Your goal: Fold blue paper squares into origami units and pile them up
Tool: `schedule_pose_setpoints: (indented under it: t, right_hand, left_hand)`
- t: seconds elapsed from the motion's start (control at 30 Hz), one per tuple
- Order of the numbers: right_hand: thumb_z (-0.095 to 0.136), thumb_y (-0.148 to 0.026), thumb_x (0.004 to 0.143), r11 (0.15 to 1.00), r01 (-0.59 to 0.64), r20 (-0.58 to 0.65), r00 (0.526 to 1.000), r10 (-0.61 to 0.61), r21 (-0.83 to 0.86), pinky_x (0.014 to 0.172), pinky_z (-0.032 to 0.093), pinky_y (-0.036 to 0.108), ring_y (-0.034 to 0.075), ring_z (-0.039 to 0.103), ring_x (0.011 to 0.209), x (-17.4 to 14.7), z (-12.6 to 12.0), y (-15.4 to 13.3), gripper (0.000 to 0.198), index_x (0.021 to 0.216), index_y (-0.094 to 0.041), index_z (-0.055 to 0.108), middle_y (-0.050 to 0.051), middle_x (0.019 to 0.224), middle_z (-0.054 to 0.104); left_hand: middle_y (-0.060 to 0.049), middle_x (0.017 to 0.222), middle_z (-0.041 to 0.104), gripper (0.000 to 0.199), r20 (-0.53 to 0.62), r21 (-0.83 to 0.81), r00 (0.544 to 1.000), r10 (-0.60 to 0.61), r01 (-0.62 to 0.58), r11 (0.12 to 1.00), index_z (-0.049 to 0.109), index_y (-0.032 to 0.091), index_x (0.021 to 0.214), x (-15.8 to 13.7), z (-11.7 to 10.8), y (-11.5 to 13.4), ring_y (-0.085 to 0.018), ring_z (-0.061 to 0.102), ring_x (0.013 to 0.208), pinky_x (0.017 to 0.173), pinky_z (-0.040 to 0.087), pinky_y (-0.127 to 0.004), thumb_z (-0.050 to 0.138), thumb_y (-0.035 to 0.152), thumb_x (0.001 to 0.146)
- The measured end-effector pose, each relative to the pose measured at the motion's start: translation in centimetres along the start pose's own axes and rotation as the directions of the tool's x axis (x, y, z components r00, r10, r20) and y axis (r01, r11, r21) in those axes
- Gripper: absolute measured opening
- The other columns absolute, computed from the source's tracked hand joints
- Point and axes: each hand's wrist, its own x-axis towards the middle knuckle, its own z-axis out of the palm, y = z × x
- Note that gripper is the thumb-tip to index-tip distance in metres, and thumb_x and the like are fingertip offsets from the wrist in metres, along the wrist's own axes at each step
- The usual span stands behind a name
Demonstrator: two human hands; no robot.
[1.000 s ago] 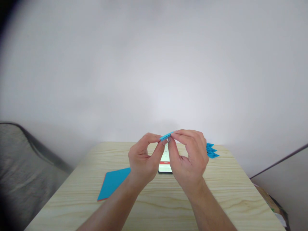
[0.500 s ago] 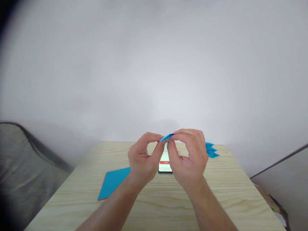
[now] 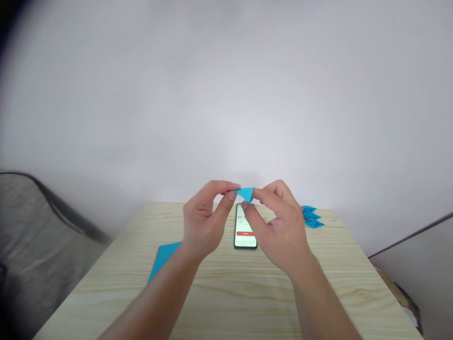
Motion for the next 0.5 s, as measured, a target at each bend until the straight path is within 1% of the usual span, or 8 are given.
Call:
schedule_pose_setpoints:
  t: [0.07, 0.13, 0.23, 0.33, 0.4, 0.43, 0.5]
  right_hand:
    - [0.069, -0.022, 0.092, 0.999, -0.024, 0.069, 0.997, 0.022, 0.037, 0.058, 0.043, 0.029, 0.013, 0.053, 0.066, 0.03, -0.09, -0.14, 0.006, 0.091, -0.026, 0.073, -0.004, 0.073, 0.052]
    - [0.067, -0.023, 0.094, 0.995, -0.058, 0.140, 0.989, 0.047, 0.078, 0.057, 0.043, 0.028, 0.013, 0.051, 0.062, 0.01, -0.14, -0.30, 0.008, 0.086, -0.025, 0.069, -0.005, 0.067, 0.053]
    - [0.065, -0.022, 0.095, 0.991, -0.084, 0.213, 0.975, 0.060, 0.105, 0.059, 0.045, 0.028, 0.013, 0.056, 0.066, -0.10, -0.16, -0.45, 0.007, 0.090, -0.025, 0.068, -0.005, 0.071, 0.061]
    - [0.065, -0.020, 0.094, 0.992, -0.066, 0.253, 0.967, 0.038, 0.105, 0.063, 0.047, 0.028, 0.014, 0.062, 0.073, -0.21, -0.09, -0.43, 0.008, 0.089, -0.025, 0.068, -0.005, 0.079, 0.067]
    - [0.065, -0.018, 0.093, 0.993, -0.045, 0.276, 0.961, 0.013, 0.107, 0.066, 0.048, 0.028, 0.014, 0.063, 0.075, -0.24, 0.08, -0.38, 0.008, 0.089, -0.025, 0.067, -0.005, 0.081, 0.067]
    - [0.065, -0.017, 0.093, 0.994, -0.031, 0.282, 0.960, -0.001, 0.108, 0.067, 0.048, 0.028, 0.014, 0.063, 0.075, -0.25, 0.19, -0.33, 0.008, 0.092, -0.025, 0.067, -0.005, 0.081, 0.067]
    - [0.064, -0.016, 0.092, 0.995, 0.003, 0.278, 0.960, -0.030, 0.096, 0.071, 0.049, 0.029, 0.014, 0.063, 0.076, -0.28, 0.45, -0.19, 0.016, 0.103, -0.027, 0.066, -0.005, 0.082, 0.066]
  left_hand:
    - [-0.007, 0.106, 0.075, 0.016, -0.001, -0.065, 0.998, -0.060, 0.060, 0.996, 0.077, 0.024, 0.109, 0.13, -0.05, 0.05, -0.021, 0.069, 0.101, 0.090, 0.055, -0.037, 0.066, 0.027, 0.097]
    - [-0.007, 0.106, 0.076, 0.017, -0.005, -0.148, 0.990, -0.142, 0.140, 0.979, 0.077, 0.025, 0.108, 0.25, 0.07, -0.01, -0.021, 0.069, 0.102, 0.089, 0.056, -0.036, 0.067, 0.033, 0.097]
    - [-0.006, 0.099, 0.076, 0.022, -0.030, -0.323, 0.964, -0.265, 0.242, 0.915, 0.078, 0.024, 0.107, 0.47, 0.29, -0.33, -0.019, 0.070, 0.095, 0.083, 0.058, -0.033, 0.075, 0.038, 0.091]
    - [-0.005, 0.096, 0.077, 0.024, 0.022, -0.467, 0.939, -0.344, 0.314, 0.827, 0.079, 0.024, 0.105, 0.65, 0.32, -0.74, -0.018, 0.069, 0.088, 0.082, 0.058, -0.033, 0.079, 0.039, 0.086]
    - [-0.006, 0.099, 0.078, 0.021, 0.074, -0.501, 0.924, -0.376, 0.360, 0.787, 0.080, 0.025, 0.102, 0.71, 0.25, -0.89, -0.019, 0.069, 0.093, 0.085, 0.057, -0.035, 0.077, 0.040, 0.088]
    - [-0.006, 0.103, 0.078, 0.021, 0.092, -0.502, 0.917, -0.389, 0.380, 0.777, 0.081, 0.025, 0.102, 0.73, 0.20, -0.91, -0.020, 0.069, 0.096, 0.087, 0.057, -0.036, 0.076, 0.041, 0.089]
    - [-0.007, 0.108, 0.078, 0.024, 0.122, -0.489, 0.905, -0.407, 0.412, 0.769, 0.081, 0.026, 0.105, 0.80, 0.09, -0.84, -0.021, 0.069, 0.100, 0.088, 0.057, -0.037, 0.071, 0.044, 0.092]
